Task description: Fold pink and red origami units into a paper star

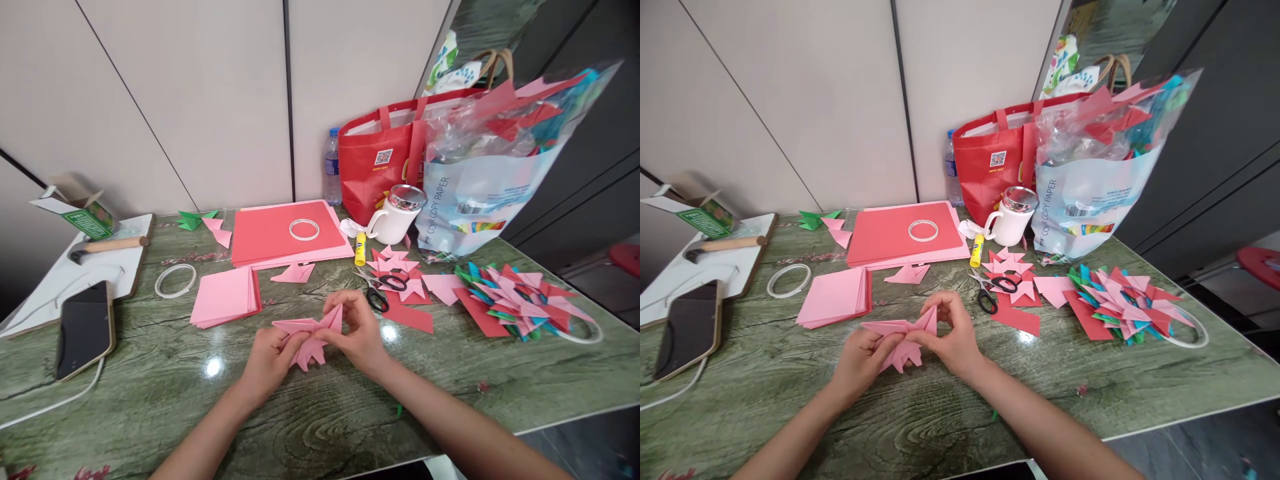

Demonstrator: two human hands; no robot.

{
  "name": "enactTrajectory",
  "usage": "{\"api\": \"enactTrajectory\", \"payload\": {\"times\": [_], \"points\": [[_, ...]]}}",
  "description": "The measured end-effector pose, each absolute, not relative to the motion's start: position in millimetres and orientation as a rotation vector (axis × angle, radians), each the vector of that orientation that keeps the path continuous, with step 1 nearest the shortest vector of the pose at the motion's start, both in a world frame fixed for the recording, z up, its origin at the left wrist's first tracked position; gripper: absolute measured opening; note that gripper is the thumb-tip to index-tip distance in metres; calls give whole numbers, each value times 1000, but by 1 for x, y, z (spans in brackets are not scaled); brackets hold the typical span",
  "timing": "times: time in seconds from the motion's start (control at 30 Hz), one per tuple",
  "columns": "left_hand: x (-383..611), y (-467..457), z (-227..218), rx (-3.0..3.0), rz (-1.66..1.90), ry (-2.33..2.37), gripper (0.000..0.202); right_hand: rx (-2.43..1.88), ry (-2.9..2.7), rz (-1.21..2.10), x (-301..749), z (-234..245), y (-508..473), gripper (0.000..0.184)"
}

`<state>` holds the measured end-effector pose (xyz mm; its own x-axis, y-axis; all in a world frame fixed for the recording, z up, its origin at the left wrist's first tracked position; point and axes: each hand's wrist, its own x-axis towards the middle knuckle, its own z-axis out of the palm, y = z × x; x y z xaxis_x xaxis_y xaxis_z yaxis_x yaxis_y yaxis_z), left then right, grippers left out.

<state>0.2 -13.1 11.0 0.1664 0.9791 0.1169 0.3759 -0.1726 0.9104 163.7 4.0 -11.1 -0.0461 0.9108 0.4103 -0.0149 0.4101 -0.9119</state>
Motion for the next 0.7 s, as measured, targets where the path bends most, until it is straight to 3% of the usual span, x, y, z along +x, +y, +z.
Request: {"api": "enactTrajectory", "payload": {"times": [0.1,0.2,0.33,0.57,0.7], "points": [[-3,-14,6,1875,1007,1357,24,-772,-1517,566,167,-10,2,29],[-5,-15,1,2014,1052,1220,24,-726,-1642,395,170,-7,0,8],[-8,-15,-4,2155,1068,1123,27,-731,-1728,396,170,-2,-2,21],[-15,-16,-18,2337,1046,1159,29,-782,-1716,507,166,-3,-4,8],[-16,-16,-17,2419,1089,1131,30,-756,-1743,459,166,0,-4,13]]}}
